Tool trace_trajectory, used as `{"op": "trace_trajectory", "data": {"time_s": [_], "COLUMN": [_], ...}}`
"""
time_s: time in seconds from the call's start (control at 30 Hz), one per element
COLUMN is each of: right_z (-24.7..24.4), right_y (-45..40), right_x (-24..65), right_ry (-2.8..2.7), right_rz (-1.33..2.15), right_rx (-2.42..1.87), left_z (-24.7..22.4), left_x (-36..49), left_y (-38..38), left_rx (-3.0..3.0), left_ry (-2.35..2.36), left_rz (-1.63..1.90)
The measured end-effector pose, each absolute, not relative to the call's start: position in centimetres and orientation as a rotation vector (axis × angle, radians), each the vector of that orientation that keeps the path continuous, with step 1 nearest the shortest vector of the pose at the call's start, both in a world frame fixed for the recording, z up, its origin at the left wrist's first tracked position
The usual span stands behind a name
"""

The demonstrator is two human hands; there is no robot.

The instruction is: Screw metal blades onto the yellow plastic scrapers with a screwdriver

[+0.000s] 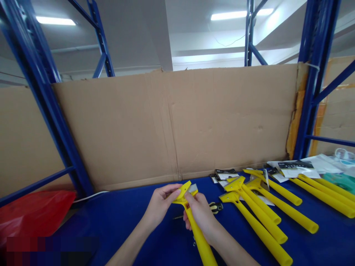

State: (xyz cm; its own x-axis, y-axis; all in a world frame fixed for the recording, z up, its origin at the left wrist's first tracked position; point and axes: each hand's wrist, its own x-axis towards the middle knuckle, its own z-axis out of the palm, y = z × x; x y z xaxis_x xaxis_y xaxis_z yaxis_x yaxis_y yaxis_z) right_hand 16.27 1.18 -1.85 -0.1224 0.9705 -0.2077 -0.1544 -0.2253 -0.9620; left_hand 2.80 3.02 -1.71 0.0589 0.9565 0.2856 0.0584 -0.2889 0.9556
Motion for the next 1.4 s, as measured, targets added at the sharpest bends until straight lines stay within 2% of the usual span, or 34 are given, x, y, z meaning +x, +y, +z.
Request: {"op": "trace_trajectory", "data": {"time_s": [0.3, 0.5, 0.73, 0.93, 1.03, 1.17, 1.27, 1.4], "right_z": [-1.9, -2.1, -1.8, -1.1, -1.2, -1.6, -2.0, -2.2], "right_y": [0.8, 0.9, 1.5, 2.5, 3.2, 3.9, 4.2, 4.1], "right_x": [16.7, 16.4, 16.6, 17.2, 17.7, 18.3, 18.3, 18.1], "right_ry": [-0.953, -1.006, -1.041, -0.853, -0.784, -0.771, -0.796, -0.845], "right_rz": [1.804, 1.61, 1.566, 1.841, 1.938, 1.931, 1.893, 1.832], "right_rx": [-0.903, -1.065, -0.959, -1.11, -1.181, -1.208, -1.218, -1.221], "left_z": [-1.3, -1.3, -0.8, -1.3, -1.9, -2.2, -2.2, -2.3], "left_x": [3.7, 3.7, 3.7, 4.1, 3.9, 3.9, 4.8, 5.6], "left_y": [2.0, 2.1, 1.8, 1.8, 1.7, 0.4, -0.7, -1.2], "left_rx": [1.689, 1.535, 1.22, 1.095, 1.193, 1.722, 2.143, 2.295], "left_ry": [1.061, 1.092, 1.019, 1.099, 1.209, 1.226, 1.222, 1.219], "left_rz": [1.307, 1.283, 1.339, 1.296, 1.04, 0.517, 0.412, 0.32]}}
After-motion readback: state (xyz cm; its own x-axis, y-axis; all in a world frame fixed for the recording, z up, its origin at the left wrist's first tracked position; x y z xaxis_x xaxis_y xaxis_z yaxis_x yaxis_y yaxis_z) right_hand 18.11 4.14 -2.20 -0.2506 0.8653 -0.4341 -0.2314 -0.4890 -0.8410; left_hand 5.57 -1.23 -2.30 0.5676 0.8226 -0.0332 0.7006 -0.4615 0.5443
